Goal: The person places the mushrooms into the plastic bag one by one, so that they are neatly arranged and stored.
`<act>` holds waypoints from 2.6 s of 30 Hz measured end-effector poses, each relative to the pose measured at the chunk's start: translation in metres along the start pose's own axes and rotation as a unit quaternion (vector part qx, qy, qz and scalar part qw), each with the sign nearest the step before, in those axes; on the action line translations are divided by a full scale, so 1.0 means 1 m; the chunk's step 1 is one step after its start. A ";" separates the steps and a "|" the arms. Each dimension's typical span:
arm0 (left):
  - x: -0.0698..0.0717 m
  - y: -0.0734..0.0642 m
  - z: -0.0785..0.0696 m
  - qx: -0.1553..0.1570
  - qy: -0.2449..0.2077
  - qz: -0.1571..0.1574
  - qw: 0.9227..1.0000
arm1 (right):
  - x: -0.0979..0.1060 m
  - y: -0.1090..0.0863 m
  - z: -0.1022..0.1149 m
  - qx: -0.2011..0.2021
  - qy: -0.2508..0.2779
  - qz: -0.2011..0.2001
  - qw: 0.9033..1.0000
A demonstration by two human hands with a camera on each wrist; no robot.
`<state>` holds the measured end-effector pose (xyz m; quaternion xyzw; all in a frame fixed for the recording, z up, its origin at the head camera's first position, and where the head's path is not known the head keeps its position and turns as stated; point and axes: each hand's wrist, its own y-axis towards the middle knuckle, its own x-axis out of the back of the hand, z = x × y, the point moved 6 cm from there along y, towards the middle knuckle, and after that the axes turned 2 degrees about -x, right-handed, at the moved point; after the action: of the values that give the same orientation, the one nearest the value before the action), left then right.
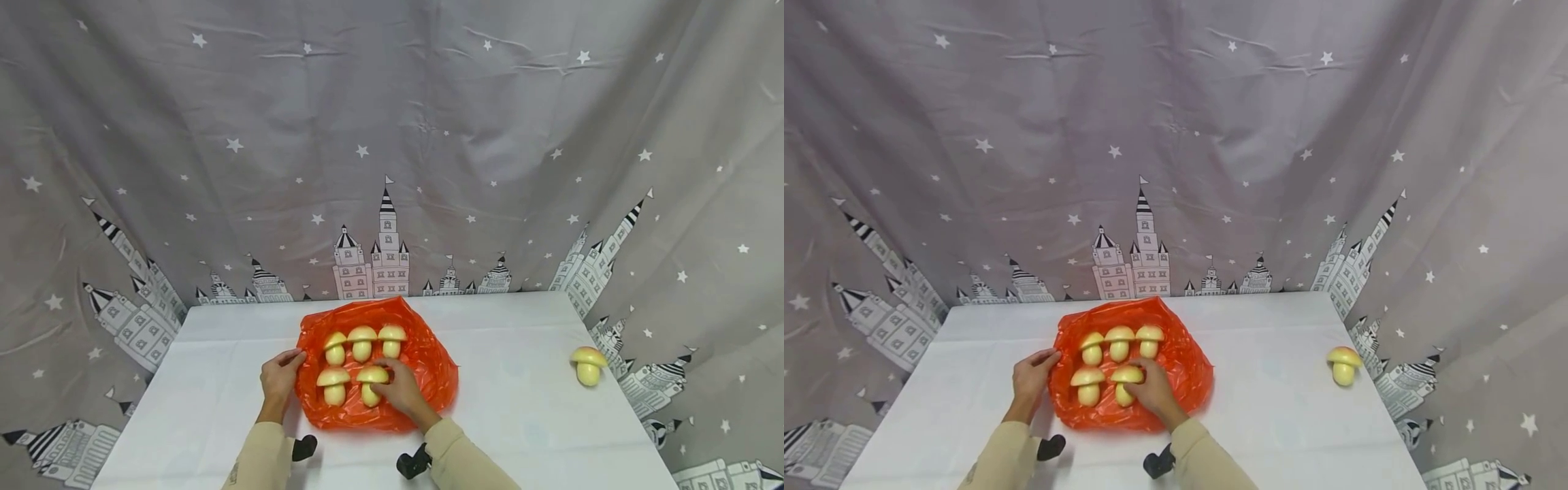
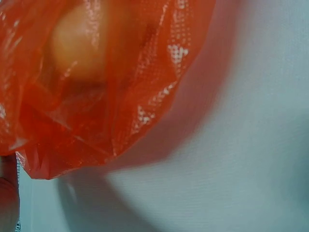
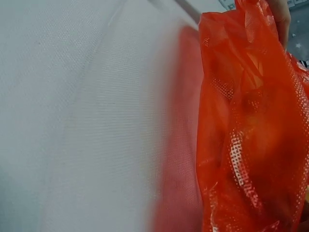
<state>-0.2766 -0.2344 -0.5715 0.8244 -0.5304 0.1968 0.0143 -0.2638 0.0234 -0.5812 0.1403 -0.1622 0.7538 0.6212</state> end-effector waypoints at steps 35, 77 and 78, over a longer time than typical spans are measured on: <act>0.002 -0.001 -0.007 -0.012 -0.001 -0.001 1.000 | 0.140 -0.005 0.012 0.062 0.036 -0.035 0.997; 0.001 0.000 -0.012 -0.010 0.000 0.010 1.000 | 0.338 -0.052 -0.103 -0.046 -0.027 -0.363 0.930; 0.001 0.000 -0.011 -0.010 0.000 0.009 1.000 | 0.341 -0.053 -0.104 -0.052 -0.021 -0.366 0.929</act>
<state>-0.2797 -0.2332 -0.5613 0.8193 -0.5400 0.1918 0.0212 -0.2767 0.3799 -0.5315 0.1729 -0.1516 0.4615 0.8568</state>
